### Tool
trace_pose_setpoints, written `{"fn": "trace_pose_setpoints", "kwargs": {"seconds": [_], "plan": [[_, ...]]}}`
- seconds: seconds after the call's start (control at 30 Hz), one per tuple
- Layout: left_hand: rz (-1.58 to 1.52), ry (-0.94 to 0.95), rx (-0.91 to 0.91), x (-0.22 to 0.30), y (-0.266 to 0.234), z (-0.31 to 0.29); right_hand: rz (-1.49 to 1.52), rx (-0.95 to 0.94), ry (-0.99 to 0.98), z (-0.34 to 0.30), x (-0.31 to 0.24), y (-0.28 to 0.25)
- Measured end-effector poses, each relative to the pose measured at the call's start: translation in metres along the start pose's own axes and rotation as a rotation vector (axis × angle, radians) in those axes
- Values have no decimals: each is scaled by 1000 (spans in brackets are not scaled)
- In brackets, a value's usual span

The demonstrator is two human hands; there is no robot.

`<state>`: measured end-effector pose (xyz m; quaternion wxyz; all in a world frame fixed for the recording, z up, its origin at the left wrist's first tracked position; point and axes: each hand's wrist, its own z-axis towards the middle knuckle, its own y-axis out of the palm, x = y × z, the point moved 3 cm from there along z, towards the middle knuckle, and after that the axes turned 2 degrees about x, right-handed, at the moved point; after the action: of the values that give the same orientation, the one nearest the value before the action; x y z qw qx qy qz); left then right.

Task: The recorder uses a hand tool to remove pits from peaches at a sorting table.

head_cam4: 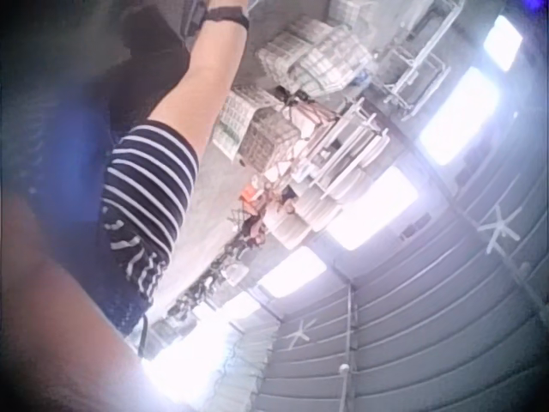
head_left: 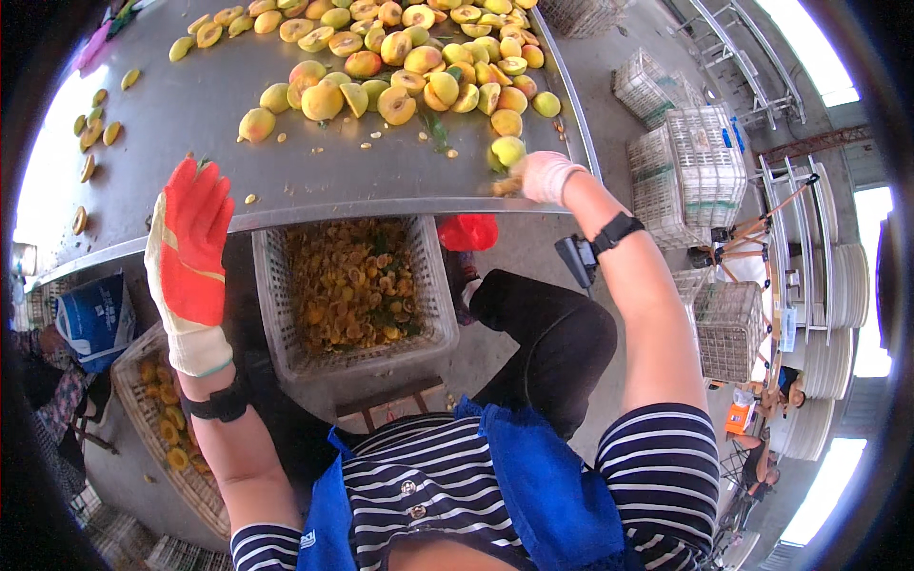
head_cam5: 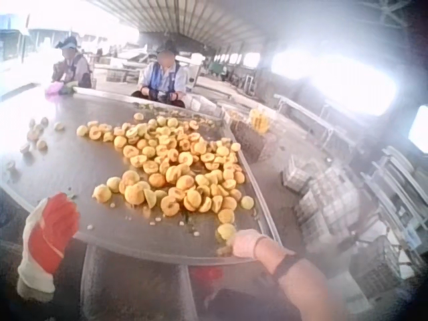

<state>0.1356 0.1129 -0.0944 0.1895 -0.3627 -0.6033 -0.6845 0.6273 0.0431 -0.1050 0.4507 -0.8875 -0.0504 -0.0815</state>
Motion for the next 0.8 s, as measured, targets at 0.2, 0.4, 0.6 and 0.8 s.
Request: {"fn": "trace_pose_setpoints", "kwargs": {"seconds": [0.2,0.4,0.6,0.8], "plan": [[67,-19,36,-9,16,4,253,328,76,-4,27,-21],[113,25,-110,-22,25,3,369,302,127,14,-7,-20],[153,-62,-19,-41,66,-1,1059,649,-533,-12,-77,-56],[-174,-44,-162,-52,81,-23,2065,-30,-844,-16,-253,-75]]}}
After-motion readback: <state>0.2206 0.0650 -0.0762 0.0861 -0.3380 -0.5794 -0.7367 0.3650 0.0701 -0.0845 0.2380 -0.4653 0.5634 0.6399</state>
